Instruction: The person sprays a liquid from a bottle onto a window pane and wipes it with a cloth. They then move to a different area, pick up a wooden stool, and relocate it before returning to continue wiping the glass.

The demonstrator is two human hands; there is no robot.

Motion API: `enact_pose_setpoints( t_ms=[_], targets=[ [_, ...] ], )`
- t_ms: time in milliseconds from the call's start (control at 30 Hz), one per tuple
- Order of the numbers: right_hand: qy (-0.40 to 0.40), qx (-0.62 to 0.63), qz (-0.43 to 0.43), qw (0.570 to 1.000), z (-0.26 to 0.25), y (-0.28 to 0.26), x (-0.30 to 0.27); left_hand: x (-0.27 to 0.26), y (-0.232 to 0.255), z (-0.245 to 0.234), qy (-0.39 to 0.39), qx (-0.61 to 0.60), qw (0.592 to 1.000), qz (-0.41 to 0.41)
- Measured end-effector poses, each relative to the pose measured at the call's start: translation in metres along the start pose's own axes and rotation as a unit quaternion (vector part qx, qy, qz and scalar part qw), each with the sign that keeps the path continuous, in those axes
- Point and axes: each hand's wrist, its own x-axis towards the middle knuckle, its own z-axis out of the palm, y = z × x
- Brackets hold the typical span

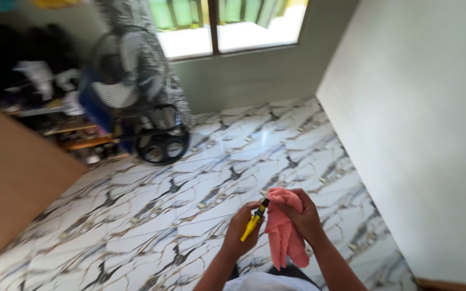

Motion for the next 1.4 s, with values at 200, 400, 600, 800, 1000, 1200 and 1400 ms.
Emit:
enact_pose_setpoints(
  t_ms=[200, 400, 600, 800, 1000, 1200, 1400],
  targets=[
    [-0.006, 0.008, -0.037, 0.999, 0.017, -0.076, 0.073, 0.103, -0.003, -0.008, -0.044, -0.056, 0.990, 0.119],
    [0.114, -0.006, 0.001, 0.993, -0.043, -0.081, 0.201, 0.232, -0.022, 0.025, -0.044, -0.032, 0.987, 0.150],
    [0.046, -0.033, -0.097, 0.994, -0.112, -0.117, 0.326, 0.369, -0.011, 0.074, -0.059, -0.060, 0.984, 0.157],
    [-0.061, 0.131, 0.020, 0.989, -0.180, -0.146, 0.437, 0.495, 0.004, 0.117, -0.049, -0.031, 0.993, 0.104],
    [-0.029, 0.095, 0.014, 0.995, -0.229, -0.155, 0.530, 0.593, -0.005, 0.149, -0.054, -0.031, 0.987, 0.146],
    [0.025, -0.056, -0.071, 0.996, -0.271, -0.154, 0.617, 0.687, -0.030, 0.171, -0.058, -0.019, 0.987, 0.147],
    [0.057, -0.040, -0.019, 0.997, -0.277, -0.130, 0.722, 0.789, -0.068, 0.164, -0.078, -0.036, 0.989, 0.117]
  ],
)
